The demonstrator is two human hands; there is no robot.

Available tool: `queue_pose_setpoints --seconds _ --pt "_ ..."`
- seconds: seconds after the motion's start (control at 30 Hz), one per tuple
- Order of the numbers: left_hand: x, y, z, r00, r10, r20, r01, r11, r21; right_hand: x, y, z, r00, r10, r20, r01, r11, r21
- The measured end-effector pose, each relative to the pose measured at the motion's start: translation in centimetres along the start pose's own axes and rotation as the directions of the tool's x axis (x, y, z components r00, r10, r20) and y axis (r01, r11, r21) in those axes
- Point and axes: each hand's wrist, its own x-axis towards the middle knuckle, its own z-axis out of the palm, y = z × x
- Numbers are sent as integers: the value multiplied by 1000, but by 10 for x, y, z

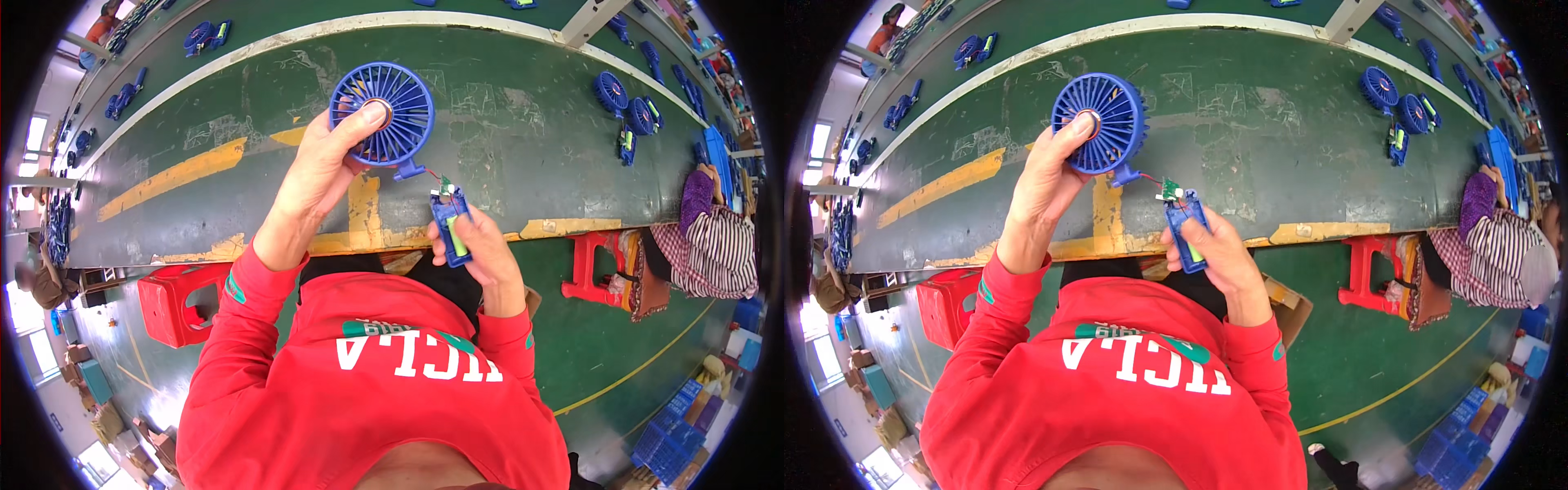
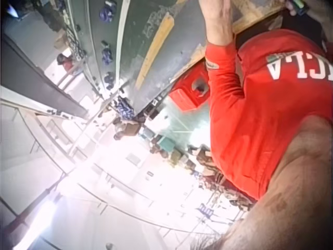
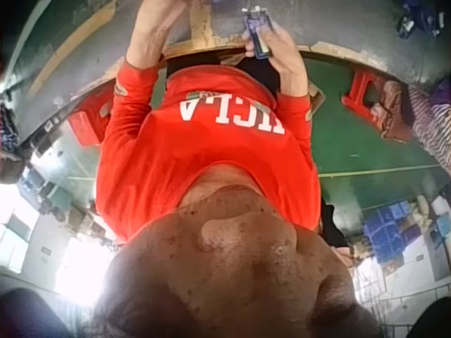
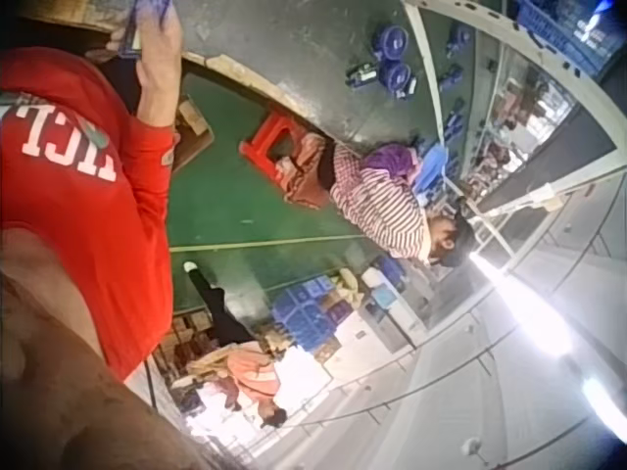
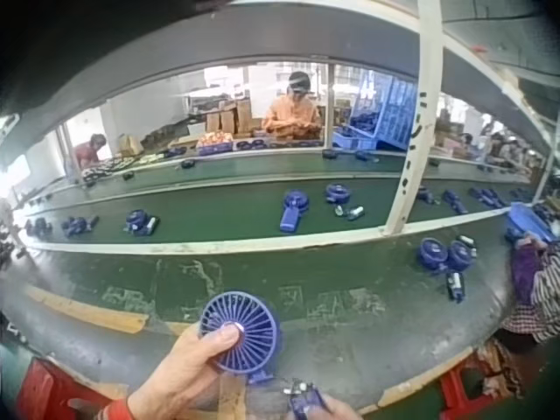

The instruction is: Assembling portable hand-held fans by attaching the handle and battery components.

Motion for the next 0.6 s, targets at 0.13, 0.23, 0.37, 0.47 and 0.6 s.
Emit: queue_pose_setpoints --seconds 0.13,0.23,0.37,0.47,0.6 --pt "-28 1 15 981 -58 187 49 997 56 9 -5 -2 986 119 119 -148 948 281" --pt "-42 -7 28 955 -139 260 95 980 176 9 -2 31 966 65 -250 -29 989 146" --pt "-35 -14 27 991 -84 107 66 984 165 4 3 23 998 62 24 -62 998 -13" --pt "-25 -21 21 999 36 -31 -26 963 269 2 -1 31 991 119 -55 -123 989 -79" --pt "-22 -34 14 998 9 -67 11 954 300 -1 0 36 991 84 -104 -93 992 -87"
